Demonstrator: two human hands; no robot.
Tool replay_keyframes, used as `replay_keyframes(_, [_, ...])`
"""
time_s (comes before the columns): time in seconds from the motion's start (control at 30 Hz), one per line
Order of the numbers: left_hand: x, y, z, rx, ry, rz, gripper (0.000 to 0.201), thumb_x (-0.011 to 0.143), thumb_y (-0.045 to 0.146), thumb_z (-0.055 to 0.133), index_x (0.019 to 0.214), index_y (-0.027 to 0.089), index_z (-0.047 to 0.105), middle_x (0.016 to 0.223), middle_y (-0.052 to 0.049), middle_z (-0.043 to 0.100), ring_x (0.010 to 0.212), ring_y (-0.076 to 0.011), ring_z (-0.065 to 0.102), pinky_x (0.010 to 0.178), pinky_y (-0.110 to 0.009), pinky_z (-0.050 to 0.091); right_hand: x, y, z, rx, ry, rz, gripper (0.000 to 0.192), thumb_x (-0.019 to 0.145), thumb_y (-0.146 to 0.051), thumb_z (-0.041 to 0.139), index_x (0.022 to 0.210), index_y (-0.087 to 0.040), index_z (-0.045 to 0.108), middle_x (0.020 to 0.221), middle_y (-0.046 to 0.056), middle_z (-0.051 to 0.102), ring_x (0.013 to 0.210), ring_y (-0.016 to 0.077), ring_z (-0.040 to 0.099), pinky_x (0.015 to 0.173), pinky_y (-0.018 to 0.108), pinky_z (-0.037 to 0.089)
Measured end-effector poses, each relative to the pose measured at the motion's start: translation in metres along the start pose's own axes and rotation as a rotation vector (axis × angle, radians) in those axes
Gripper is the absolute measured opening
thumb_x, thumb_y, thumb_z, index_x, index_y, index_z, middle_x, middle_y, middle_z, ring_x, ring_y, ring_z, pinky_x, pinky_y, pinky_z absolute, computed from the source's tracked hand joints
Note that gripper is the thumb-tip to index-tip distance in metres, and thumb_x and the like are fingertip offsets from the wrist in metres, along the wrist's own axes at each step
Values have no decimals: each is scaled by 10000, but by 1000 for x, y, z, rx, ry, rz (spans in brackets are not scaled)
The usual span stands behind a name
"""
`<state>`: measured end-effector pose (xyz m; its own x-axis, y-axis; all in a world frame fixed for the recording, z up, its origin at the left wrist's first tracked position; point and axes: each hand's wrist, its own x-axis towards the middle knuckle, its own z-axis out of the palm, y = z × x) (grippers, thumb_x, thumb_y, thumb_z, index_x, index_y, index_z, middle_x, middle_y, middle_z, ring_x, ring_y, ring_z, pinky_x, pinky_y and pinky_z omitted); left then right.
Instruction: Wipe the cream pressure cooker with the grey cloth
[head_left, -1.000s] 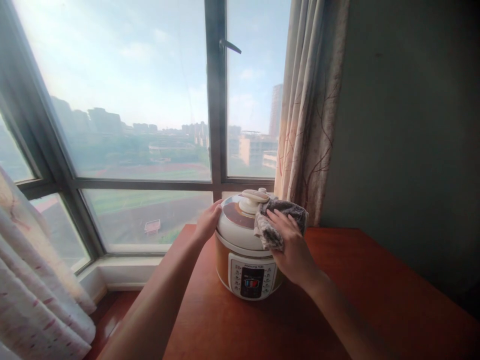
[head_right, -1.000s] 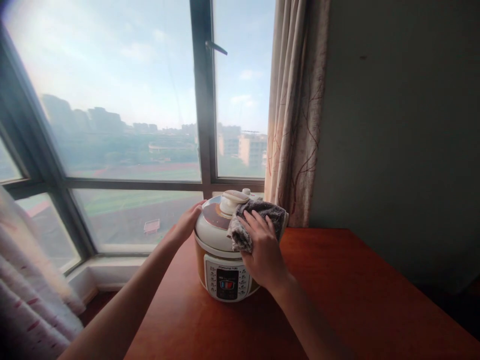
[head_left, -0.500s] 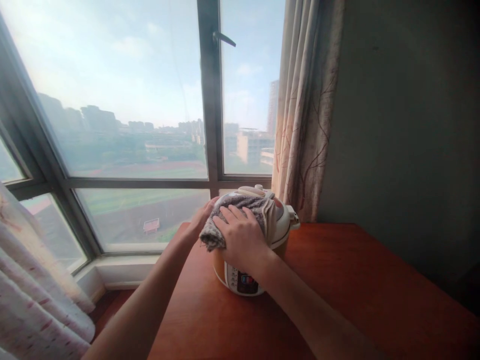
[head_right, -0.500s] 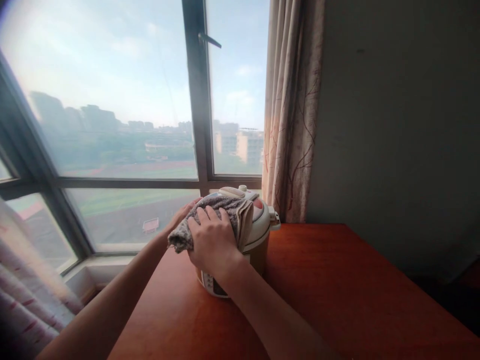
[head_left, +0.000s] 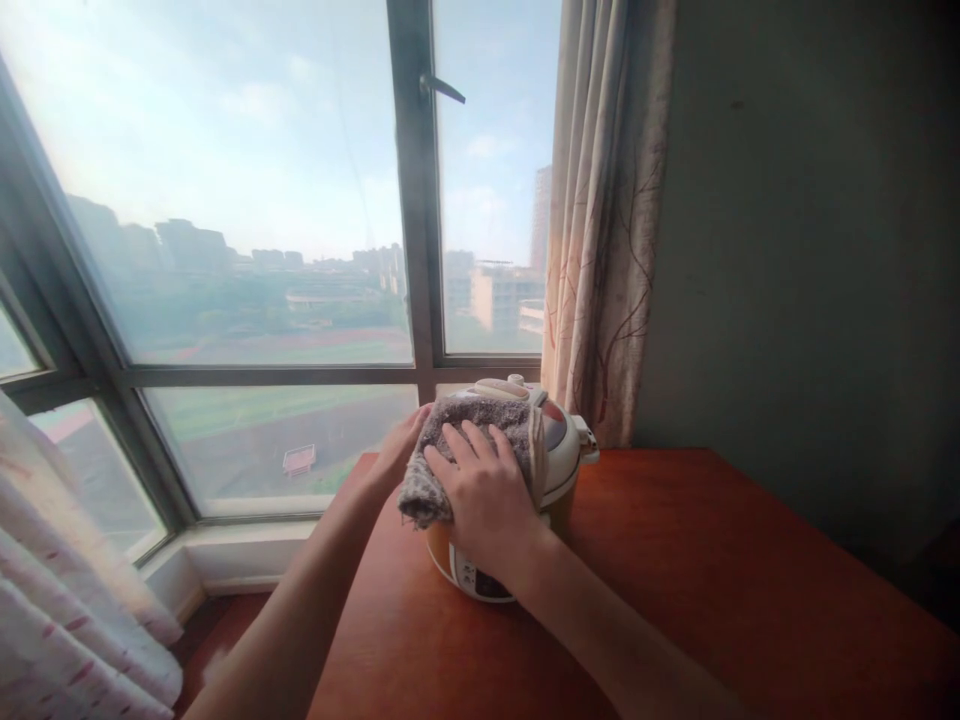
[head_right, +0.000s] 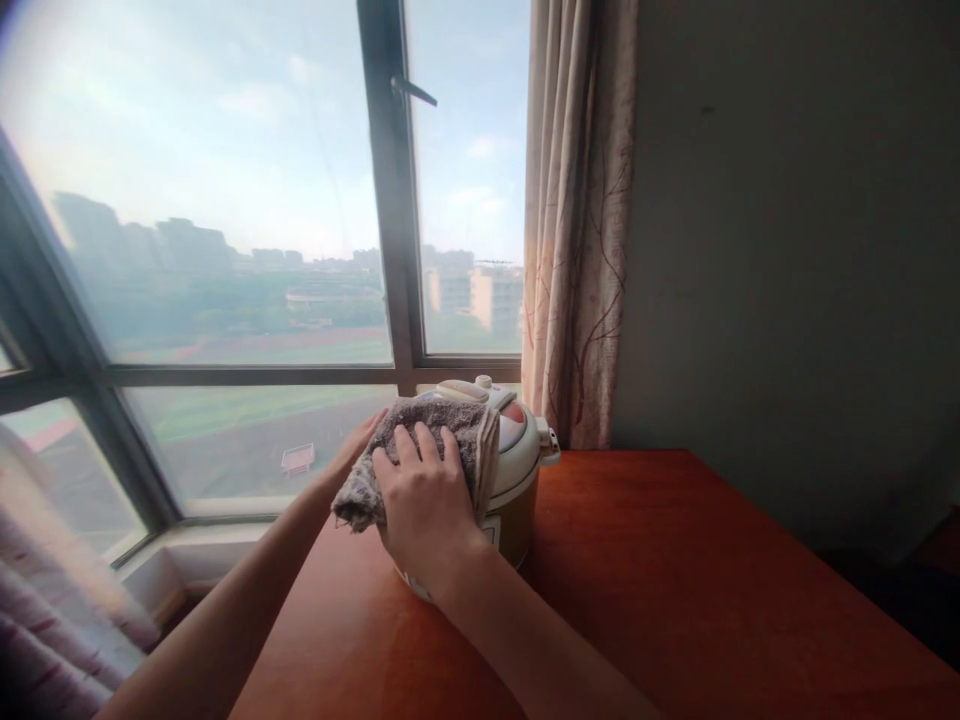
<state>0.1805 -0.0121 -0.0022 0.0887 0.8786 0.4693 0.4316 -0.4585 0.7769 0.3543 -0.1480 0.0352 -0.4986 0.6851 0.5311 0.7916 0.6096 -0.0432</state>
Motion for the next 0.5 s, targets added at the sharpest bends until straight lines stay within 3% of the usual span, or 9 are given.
replay_keyframes(0.13, [-5,-5,3,23,4,9,637,941,626,327,1236,179,671,1203,-92,716,1155,-323,620,1017,-453,464,-49,22,2,36,102,19,659,836,-360,592,1468,-248,441,1579,89,357,1448,335,265,1192,576,-15])
replay_keyframes(0.2, [-6,-8,5,28,44,6,644,935,622,329,1257,173,661,1248,-98,697,1201,-328,596,1043,-454,442,-66,39,8,27,179,57,696,803,-320,607,1473,-251,430,1579,83,352,1453,341,260,1186,601,-39])
replay_keyframes(0.33, [-3,-13,7,24,23,26,638,946,577,300,1316,169,621,1323,-105,653,1240,-316,569,1074,-446,411,-74,84,20,108,373,160,651,826,-274,550,1463,-221,428,1542,103,397,1445,320,296,1188,583,143])
replay_keyframes(0.4, [-2,-14,6,29,-3,40,629,949,551,286,1330,168,609,1330,-107,647,1240,-309,568,1081,-444,402,-65,106,22,223,439,193,572,859,-253,499,1429,-218,466,1494,103,465,1409,277,375,1169,516,262])
replay_keyframes(0.5, [-1,-14,6,40,-3,34,627,948,527,279,1337,155,601,1309,-116,657,1241,-308,564,1084,-448,395,-40,134,17,303,460,308,481,859,-260,517,1335,-210,563,1391,99,580,1329,259,485,1138,474,332])
